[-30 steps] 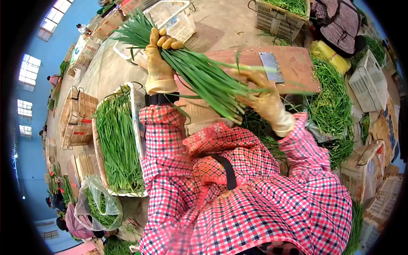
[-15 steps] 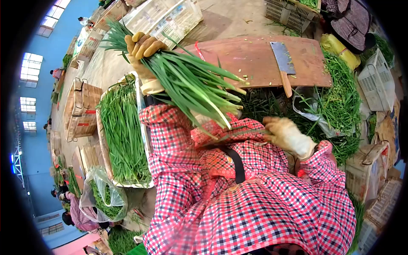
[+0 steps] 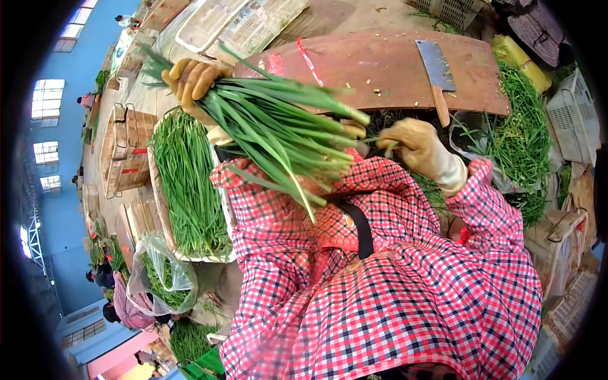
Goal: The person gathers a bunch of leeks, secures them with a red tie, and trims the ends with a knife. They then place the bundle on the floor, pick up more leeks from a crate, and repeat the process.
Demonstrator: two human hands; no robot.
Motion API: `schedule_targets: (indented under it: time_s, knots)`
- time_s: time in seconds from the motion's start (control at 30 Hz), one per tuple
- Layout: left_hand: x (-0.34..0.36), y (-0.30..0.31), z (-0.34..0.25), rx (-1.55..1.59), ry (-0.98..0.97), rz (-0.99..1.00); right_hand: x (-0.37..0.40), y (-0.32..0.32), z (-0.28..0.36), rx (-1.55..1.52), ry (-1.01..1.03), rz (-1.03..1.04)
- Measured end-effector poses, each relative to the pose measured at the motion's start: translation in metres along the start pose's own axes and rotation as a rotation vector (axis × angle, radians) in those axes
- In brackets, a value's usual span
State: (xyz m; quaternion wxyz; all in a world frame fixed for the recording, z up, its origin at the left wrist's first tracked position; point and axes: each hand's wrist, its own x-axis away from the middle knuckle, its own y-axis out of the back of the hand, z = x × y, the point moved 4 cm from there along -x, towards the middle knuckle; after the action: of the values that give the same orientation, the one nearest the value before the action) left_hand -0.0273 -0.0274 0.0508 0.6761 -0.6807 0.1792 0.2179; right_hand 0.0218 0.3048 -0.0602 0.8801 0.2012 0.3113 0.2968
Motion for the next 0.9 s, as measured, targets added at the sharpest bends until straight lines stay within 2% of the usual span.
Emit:
schedule_targets:
  time_s: [0.07,0.1,0.2,0.23,0.27,0.3,0.33,0.37,0.4,0.43,0.5,0.53,0.57,0.6,0.63,0.7,0.8,0.83,0.87,0.9]
  knots:
    - [0.001,0.002,-0.014,-0.030,-0.046,0.039,0.031,0.001,-0.014,0.233,-0.315,0.151]
    - [0.002,0.003,-0.019,-0.014,-0.065,0.028,0.043,-0.004,-0.030,0.340,-0.515,0.442]
    - [-0.003,0.008,-0.025,0.025,0.003,0.031,0.029,-0.003,-0.009,0.117,-0.380,0.194]
    - [-0.002,0.014,-0.026,0.035,0.001,0.042,0.011,-0.004,0.001,-0.267,-0.443,0.241]
    - [0.000,0.020,-0.027,0.045,-0.001,0.053,-0.004,-0.015,0.007,-0.555,-0.389,0.163]
    - [0.000,0.026,-0.024,0.005,-0.003,0.031,-0.017,-0.032,0.005,-0.696,-0.447,0.200]
    - [0.001,0.032,-0.018,-0.037,-0.006,0.009,-0.031,-0.047,0.013,-1.004,-0.293,0.146]
    - [0.002,0.037,-0.014,-0.081,-0.010,-0.013,-0.041,-0.046,0.026,-0.885,-0.255,0.091]
    - [0.004,0.040,-0.013,-0.125,-0.013,-0.035,-0.042,-0.051,0.029,-0.978,-0.243,-0.001]
    - [0.006,0.039,-0.010,-0.034,0.109,-0.029,-0.043,-0.056,0.031,-1.068,-0.223,-0.093]
    - [0.012,0.054,-0.023,-0.230,-0.030,-0.146,-0.045,-0.059,0.024,-0.634,-0.236,-0.225]
    - [0.012,0.060,-0.030,-0.326,-0.101,-0.201,-0.038,-0.054,0.023,-0.558,-0.337,-0.241]
    - [0.012,0.052,-0.015,-0.132,-0.047,-0.205,-0.031,-0.044,0.035,-0.482,-0.439,-0.258]
    - [0.013,0.056,-0.021,-0.193,-0.099,-0.247,-0.022,-0.037,0.041,-0.402,-0.538,-0.274]
    - [0.014,0.063,-0.029,-0.252,-0.154,-0.286,-0.012,-0.030,0.039,-0.341,-0.403,-0.366]
    - [0.016,0.061,-0.036,-0.446,-0.325,-0.403,0.014,-0.012,0.029,-0.398,-0.418,-0.388]
    - [0.016,0.057,-0.035,-0.336,-0.259,-0.419,0.019,0.009,0.029,-0.502,-0.460,-0.400]
    - [0.013,0.062,-0.036,-0.105,-0.173,-0.322,-0.002,0.018,0.044,-0.144,-0.234,-0.332]
    - [0.016,0.066,-0.039,-0.175,-0.191,-0.353,-0.022,0.025,0.061,0.219,-0.008,-0.345]
    - [0.019,0.070,-0.040,-0.245,-0.208,-0.383,-0.035,0.021,0.060,0.150,0.057,-0.335]
